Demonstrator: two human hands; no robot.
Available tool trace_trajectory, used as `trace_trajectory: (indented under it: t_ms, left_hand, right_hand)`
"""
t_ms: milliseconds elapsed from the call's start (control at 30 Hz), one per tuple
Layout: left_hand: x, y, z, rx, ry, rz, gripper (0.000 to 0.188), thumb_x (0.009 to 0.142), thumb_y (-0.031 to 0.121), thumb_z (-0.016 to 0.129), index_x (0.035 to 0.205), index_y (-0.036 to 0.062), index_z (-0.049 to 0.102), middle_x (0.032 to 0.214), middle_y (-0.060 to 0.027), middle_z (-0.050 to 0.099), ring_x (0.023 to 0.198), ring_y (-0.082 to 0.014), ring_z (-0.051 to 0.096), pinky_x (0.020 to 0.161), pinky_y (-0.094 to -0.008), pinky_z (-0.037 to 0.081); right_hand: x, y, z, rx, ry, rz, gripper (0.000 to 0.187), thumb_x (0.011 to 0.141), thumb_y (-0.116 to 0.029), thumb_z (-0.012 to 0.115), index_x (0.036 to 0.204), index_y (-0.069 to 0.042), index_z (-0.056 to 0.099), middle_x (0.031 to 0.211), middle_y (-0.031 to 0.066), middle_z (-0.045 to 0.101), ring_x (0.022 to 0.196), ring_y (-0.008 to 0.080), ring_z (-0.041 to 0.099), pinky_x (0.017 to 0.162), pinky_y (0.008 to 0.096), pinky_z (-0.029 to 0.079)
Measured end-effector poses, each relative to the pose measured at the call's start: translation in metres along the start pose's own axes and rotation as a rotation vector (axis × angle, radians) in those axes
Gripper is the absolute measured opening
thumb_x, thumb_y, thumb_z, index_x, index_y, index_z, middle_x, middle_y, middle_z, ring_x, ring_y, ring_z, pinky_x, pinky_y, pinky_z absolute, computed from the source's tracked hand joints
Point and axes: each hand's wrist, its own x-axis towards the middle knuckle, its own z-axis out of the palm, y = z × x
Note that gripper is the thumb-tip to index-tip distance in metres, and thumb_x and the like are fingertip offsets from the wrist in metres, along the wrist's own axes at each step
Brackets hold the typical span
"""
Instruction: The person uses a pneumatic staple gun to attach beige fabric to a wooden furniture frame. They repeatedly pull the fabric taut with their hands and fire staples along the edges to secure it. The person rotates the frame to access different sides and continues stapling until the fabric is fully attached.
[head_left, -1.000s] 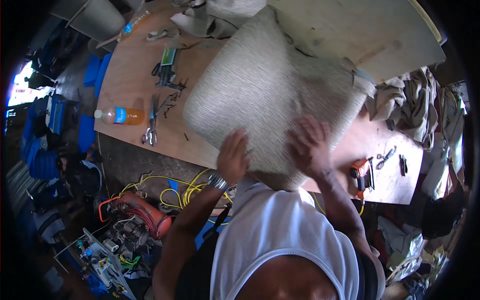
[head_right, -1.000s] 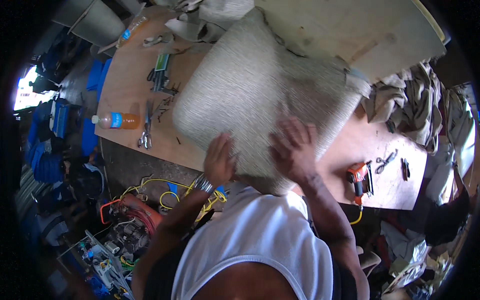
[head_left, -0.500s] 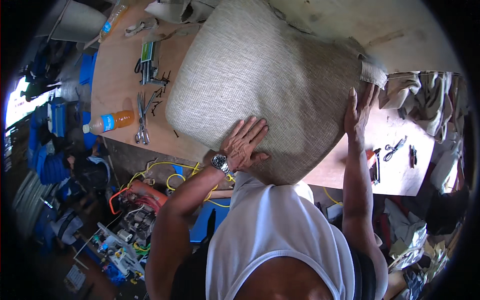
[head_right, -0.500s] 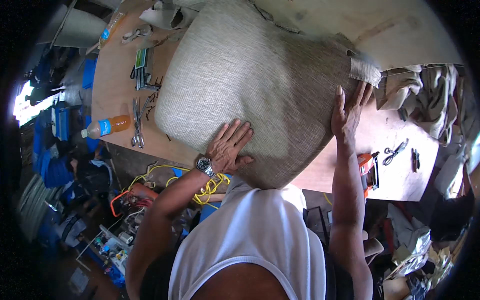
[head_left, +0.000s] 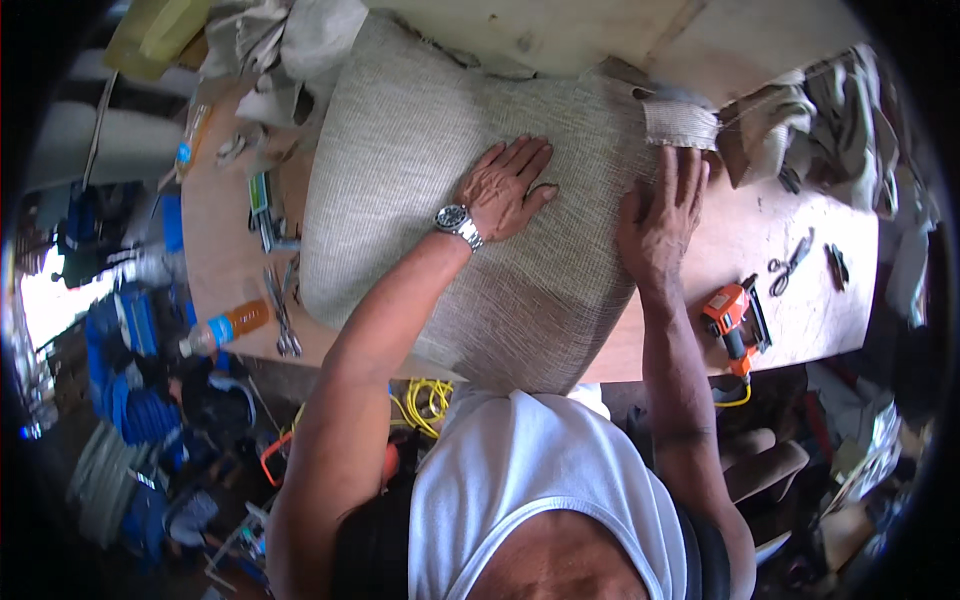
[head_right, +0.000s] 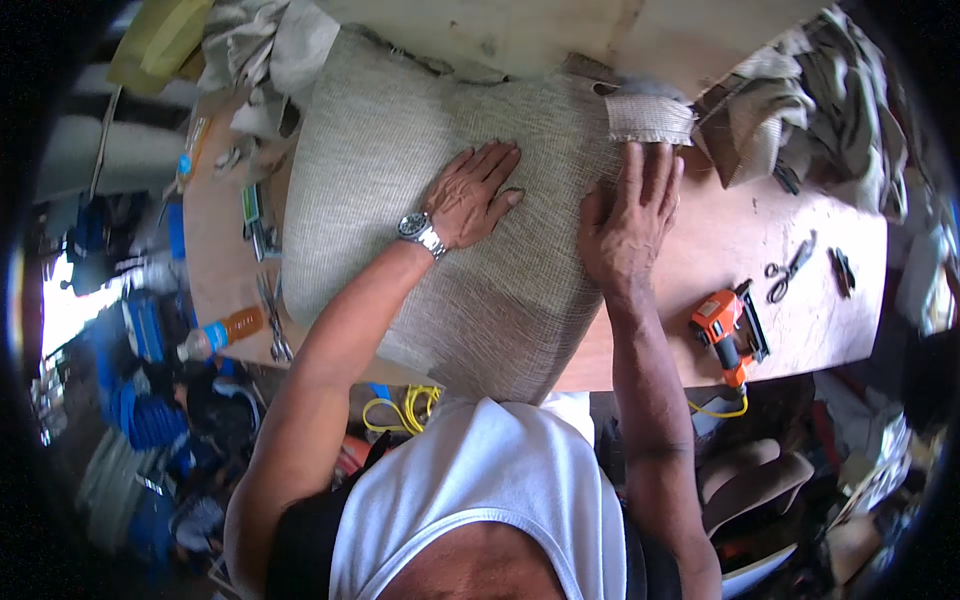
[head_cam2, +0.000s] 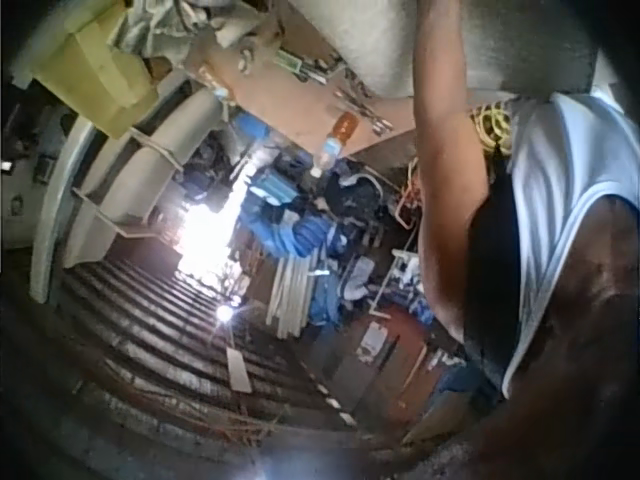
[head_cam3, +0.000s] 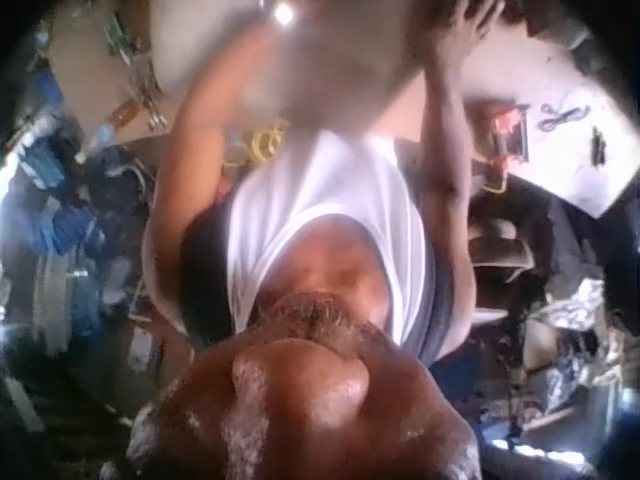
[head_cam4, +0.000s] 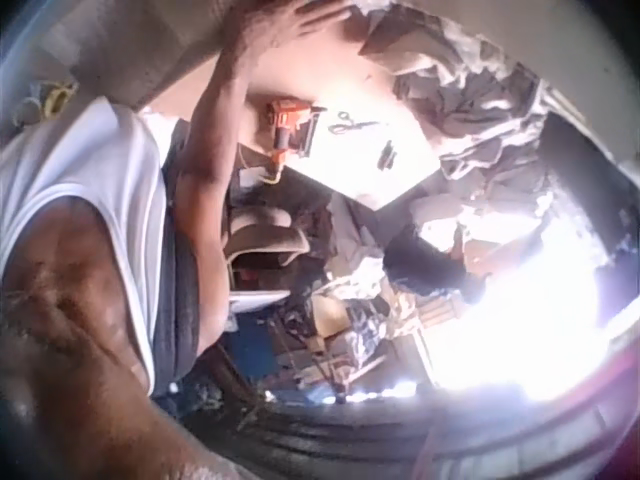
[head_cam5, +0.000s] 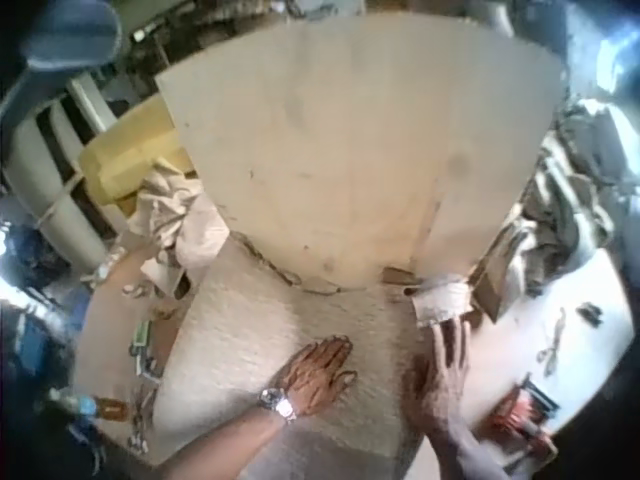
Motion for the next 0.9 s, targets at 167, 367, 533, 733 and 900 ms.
trace_trajectory:
  t_ms: [167,367,533,733,900]
  left_hand:
    - [0.002,0.0,0.006,-0.048,0.045,0.017,0.062,0.105,0.044,0.047,0.152,0.0031,0.043,0.156,-0.0177,0.046,0.148,-0.033,0.038,0.122,-0.049,0.027]
    - [0.001,-0.003,0.013,-0.071,0.13,0.026,0.067,0.104,0.049,0.043,0.152,0.0015,0.042,0.154,-0.0188,0.048,0.147,-0.0315,0.04,0.122,-0.0478,0.026]
    - [-0.004,-0.005,0.005,-0.096,0.144,0.045,0.067,0.103,0.049,0.044,0.151,0.0021,0.045,0.155,-0.0166,0.048,0.146,-0.0307,0.041,0.122,-0.0456,0.026]
    - [-0.007,-0.01,0.007,-0.177,0.118,0.008,0.066,0.102,0.048,0.048,0.15,0.0038,0.047,0.158,-0.015,0.046,0.148,-0.0289,0.039,0.122,-0.0452,0.026]
    - [-0.006,-0.006,0.001,-0.12,-0.022,-0.016,0.066,0.102,0.047,0.047,0.151,0.0038,0.047,0.16,-0.019,0.04,0.15,-0.031,0.035,0.123,-0.0485,0.024]
  right_hand:
    - [0.041,-0.053,-0.003,0.045,-0.179,-0.129,0.03,0.093,-0.019,0.062,0.122,-0.011,0.065,0.111,0.0093,0.072,0.113,0.0288,0.066,0.092,0.0454,0.05]
    - [0.132,-0.099,0.053,-0.25,-0.55,0.024,0.031,0.094,-0.02,0.055,0.118,-0.006,0.069,0.104,0.0189,0.074,0.103,0.0369,0.072,0.084,0.0496,0.056]
    - [0.153,-0.067,0.14,-0.332,-0.723,0.004,0.031,0.086,-0.015,0.058,0.107,-0.002,0.077,0.112,0.0263,0.072,0.106,0.0407,0.071,0.092,0.0502,0.057]
    - [0.174,-0.083,0.119,-0.432,-0.72,-0.011,0.025,0.086,-0.016,0.061,0.101,-0.004,0.078,0.109,0.0245,0.073,0.102,0.0412,0.072,0.09,0.0515,0.058]
    - [0.094,-0.08,0.101,-0.409,-0.307,-0.433,0.023,0.093,-0.016,0.056,0.099,-0.007,0.076,0.109,0.0179,0.07,0.107,0.0412,0.067,0.086,0.0494,0.057]
